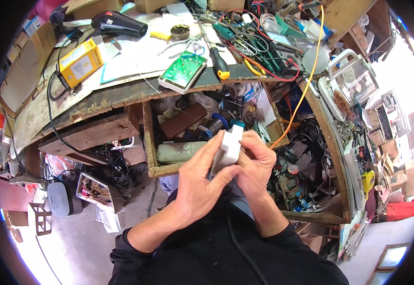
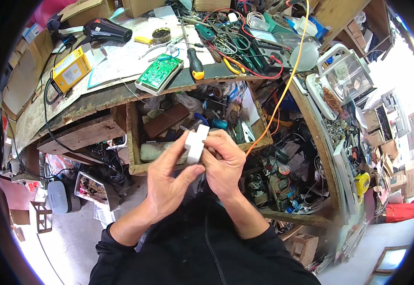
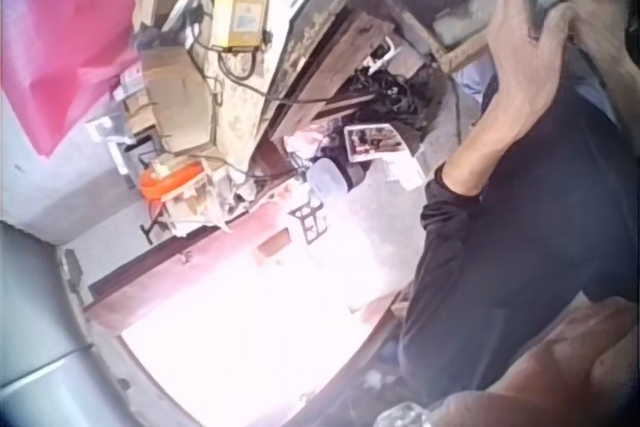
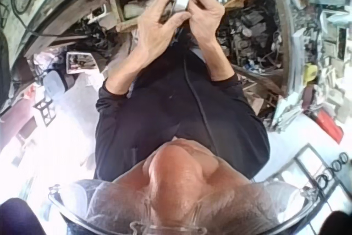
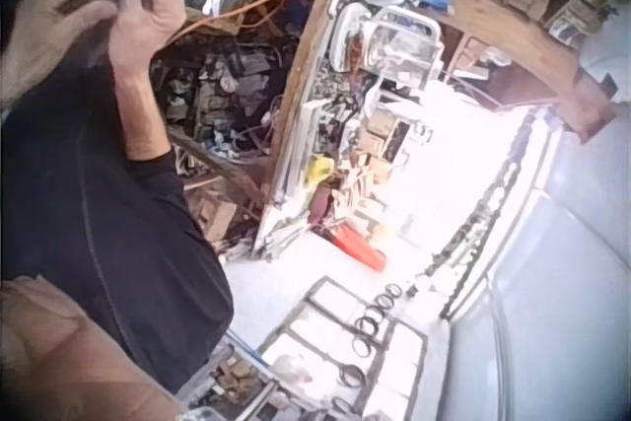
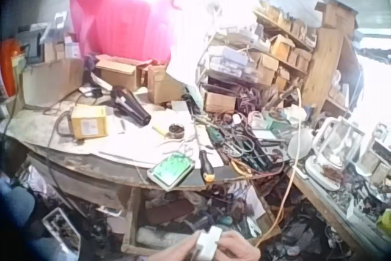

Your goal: The person solders components onto a green circuit board using a soldering iron and solder wire, then handles a white plastic electrical outlet cover, inspecting its interior and exterior surfaces.

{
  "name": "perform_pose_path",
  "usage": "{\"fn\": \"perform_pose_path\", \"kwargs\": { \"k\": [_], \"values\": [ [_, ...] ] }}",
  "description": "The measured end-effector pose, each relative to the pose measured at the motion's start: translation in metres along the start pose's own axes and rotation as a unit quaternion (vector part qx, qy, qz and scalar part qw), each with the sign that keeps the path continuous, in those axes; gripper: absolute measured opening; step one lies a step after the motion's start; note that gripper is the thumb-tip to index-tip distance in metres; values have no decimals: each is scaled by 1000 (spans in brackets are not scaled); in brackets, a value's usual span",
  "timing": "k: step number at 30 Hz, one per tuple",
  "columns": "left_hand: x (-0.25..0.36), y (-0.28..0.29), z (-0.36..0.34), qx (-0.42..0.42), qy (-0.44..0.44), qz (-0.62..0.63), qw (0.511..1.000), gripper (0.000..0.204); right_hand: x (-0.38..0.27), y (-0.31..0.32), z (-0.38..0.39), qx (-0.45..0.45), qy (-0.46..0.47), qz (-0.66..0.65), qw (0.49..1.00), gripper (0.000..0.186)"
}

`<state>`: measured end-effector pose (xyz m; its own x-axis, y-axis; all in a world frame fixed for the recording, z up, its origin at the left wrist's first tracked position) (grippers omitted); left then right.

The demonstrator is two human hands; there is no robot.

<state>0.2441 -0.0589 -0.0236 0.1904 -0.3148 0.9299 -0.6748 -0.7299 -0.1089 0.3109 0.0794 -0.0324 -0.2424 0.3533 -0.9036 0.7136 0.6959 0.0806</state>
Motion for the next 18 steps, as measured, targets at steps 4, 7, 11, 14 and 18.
{"fn": "perform_pose_path", "kwargs": {
  "k": [4,7,11,14,18],
  "values": [
    [-4,-11,-2,-32,-67,-51,996,66,22,13,11,10,-136,-206,969,17],
    [-9,-17,-4,-41,-55,-53,996,63,30,17,18,-14,-236,-326,915,20],
    [-11,-20,-7,-34,-8,6,999,64,37,23,25,-35,-321,-383,866,25],
    [-5,-19,-10,-28,-30,-44,998,68,49,29,29,-45,-356,-378,854,28],
    [0,-20,-10,-20,-44,-96,994,66,59,33,29,-66,-383,-387,836,30]
  ]
}}
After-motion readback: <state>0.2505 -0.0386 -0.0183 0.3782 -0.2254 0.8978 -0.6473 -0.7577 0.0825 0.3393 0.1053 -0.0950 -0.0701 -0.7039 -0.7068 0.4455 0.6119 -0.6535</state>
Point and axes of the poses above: each hand's wrist, its own z-axis away from the middle knuckle, its own y-axis out of the back of the hand, x = y × z, the point moved 4 cm from there along -z, towards the middle knuckle, and after that the axes turned 12 degrees about z, right-handed, at the moved point
